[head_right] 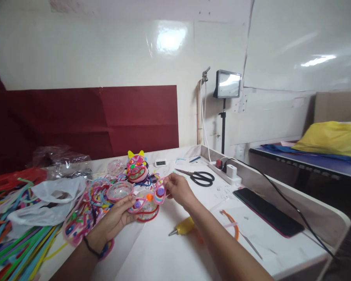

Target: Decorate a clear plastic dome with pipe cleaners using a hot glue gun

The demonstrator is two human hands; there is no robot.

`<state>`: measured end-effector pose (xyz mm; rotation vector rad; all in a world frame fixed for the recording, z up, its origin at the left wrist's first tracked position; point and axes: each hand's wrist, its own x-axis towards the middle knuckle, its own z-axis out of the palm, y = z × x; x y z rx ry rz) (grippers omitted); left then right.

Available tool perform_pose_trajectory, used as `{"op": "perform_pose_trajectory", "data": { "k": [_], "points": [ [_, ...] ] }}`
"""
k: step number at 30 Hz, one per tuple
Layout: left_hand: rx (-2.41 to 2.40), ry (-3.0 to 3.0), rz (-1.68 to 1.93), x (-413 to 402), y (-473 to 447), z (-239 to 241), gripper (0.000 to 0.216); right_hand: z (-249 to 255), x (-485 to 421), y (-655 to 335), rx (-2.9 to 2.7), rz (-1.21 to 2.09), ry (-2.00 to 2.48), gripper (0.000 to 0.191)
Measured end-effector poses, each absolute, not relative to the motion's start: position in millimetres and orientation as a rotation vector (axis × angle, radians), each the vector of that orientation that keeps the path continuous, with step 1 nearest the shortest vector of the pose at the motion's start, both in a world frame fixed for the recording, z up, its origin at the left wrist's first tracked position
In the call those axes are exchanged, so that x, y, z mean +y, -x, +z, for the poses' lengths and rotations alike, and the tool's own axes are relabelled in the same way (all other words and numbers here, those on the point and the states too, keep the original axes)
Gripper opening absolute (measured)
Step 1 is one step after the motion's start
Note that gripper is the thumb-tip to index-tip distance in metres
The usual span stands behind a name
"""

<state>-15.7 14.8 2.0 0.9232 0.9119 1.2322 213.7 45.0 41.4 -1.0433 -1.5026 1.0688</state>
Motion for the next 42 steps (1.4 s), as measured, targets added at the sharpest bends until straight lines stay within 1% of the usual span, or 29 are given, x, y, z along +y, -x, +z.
{"op": "perform_pose_trajectory", "data": {
  "k": [2, 7, 8, 10, 12, 18, 25, 29, 31, 33, 37, 42],
  "points": [
    [0.924, -0.927, 1.236, 15, 16, 0, 0.023, 39, 53, -217, -1.582, 1.049, 1.065, 0.012],
    [0.944, -0.937, 1.235, 17, 19, -3, 0.029, 30, 73, -222, -1.852, 0.979, 1.173, 0.012],
    [0.948, -0.936, 1.234, 17, 19, -4, 0.031, 29, 77, -222, -1.914, 0.966, 1.199, 0.013],
    [0.960, -0.930, 1.231, 18, 19, -4, 0.033, 28, 82, -222, -2.036, 0.935, 1.243, 0.024],
    [0.975, -0.920, 1.233, 19, 18, -5, 0.035, 28, 85, -220, -2.148, 0.886, 1.276, 0.029],
    [1.005, -0.879, 1.258, 19, 17, -6, 0.041, 28, 88, -212, -2.379, 0.696, 1.343, 0.029],
    [0.992, -0.848, 1.278, 18, 14, -4, 0.037, 23, 79, -226, -2.418, 0.473, 1.540, 0.030],
    [0.989, -0.829, 1.291, 17, 12, -3, 0.031, 23, 66, -228, -2.410, 0.452, 1.662, 0.044],
    [0.998, -0.818, 1.304, 17, 12, -3, 0.029, 20, 63, -224, -2.405, 0.458, 1.705, 0.047],
    [1.007, -0.810, 1.317, 17, 11, -3, 0.027, 16, 63, -219, -2.409, 0.480, 1.742, 0.043],
    [1.009, -0.816, 1.323, 16, 11, -3, 0.025, 12, 67, -213, -2.431, 0.581, 1.802, 0.026],
    [1.012, -0.834, 1.320, 16, 12, -4, 0.026, 15, 70, -210, -2.349, 0.639, 1.836, 0.025]
  ]
}}
